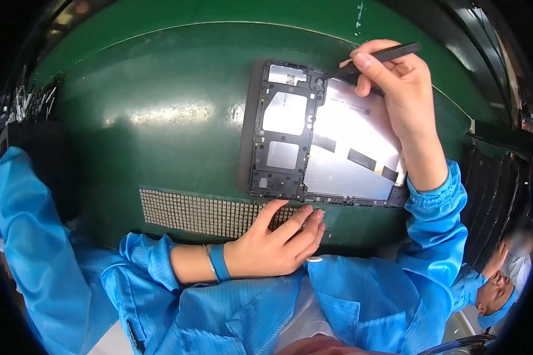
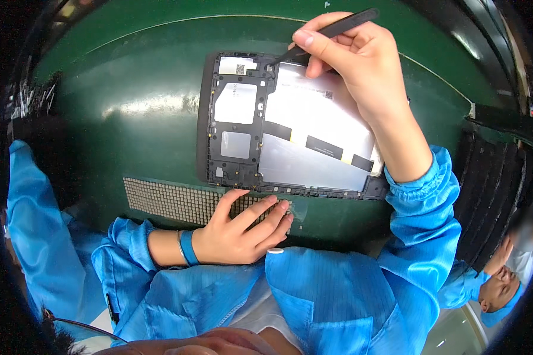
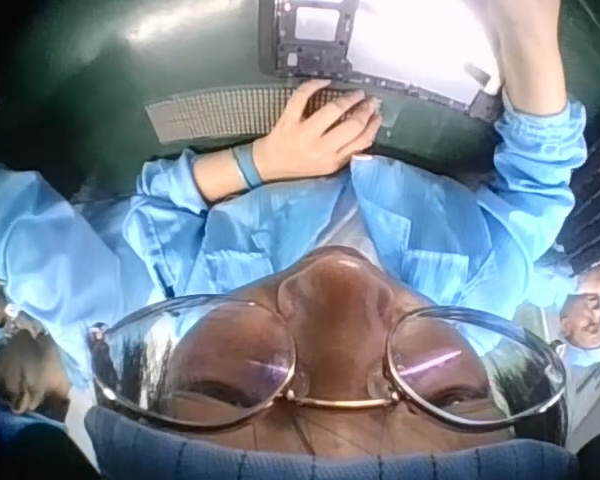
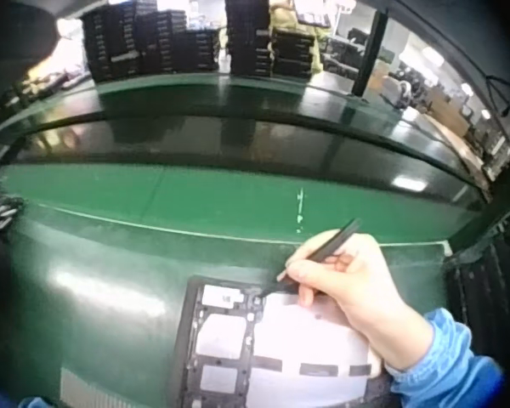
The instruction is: Assembling electronic tablet components on a factory production line.
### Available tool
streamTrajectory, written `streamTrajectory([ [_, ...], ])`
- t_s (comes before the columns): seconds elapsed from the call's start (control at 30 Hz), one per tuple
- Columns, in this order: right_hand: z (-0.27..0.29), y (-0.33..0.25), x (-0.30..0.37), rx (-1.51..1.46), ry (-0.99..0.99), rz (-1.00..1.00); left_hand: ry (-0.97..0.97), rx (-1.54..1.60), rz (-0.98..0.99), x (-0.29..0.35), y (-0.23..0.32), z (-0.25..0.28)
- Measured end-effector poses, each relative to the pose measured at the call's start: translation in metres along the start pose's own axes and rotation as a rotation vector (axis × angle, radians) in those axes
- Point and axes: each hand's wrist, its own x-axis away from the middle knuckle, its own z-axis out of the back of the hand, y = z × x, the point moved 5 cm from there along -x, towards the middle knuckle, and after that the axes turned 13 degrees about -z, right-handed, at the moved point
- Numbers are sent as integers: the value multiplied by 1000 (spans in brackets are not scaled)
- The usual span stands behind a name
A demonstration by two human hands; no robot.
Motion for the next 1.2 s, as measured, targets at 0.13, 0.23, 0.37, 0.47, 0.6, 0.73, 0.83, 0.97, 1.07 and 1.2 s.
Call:
streamTrajectory([
  [0.13, 2, 3, 3, 85, 92, -7, 8, 1, 7, 2, -1, -2],
  [0.23, 0, 5, 3, 77, 88, -4, -33, 0, 1, 5, 1, -4],
  [0.37, -5, 3, 7, 44, 61, -5, -30, -9, 1, 5, 3, -5],
  [0.47, -7, 1, 8, -8, 35, -2, -28, -15, -4, 5, 3, -5],
  [0.6, -9, 1, 14, 49, 7, 80, -26, -18, -7, 6, 3, -6],
  [0.73, -17, -23, 29, 537, 0, 527, -29, -20, -9, 5, 1, -2],
  [0.83, 4, -38, 26, 280, 130, 577, -21, -45, -21, 2, 1, 1],
  [0.97, 17, -41, 10, 814, 95, 214, 19, -38, 7, 1, 0, 3],
  [1.07, 12, -24, 3, 946, -162, 184, 49, 68, 58, 7, -2, -1],
  [1.2, 18, -19, -14, 767, -527, -265, 88, 85, 44, 5, 0, -1],
])
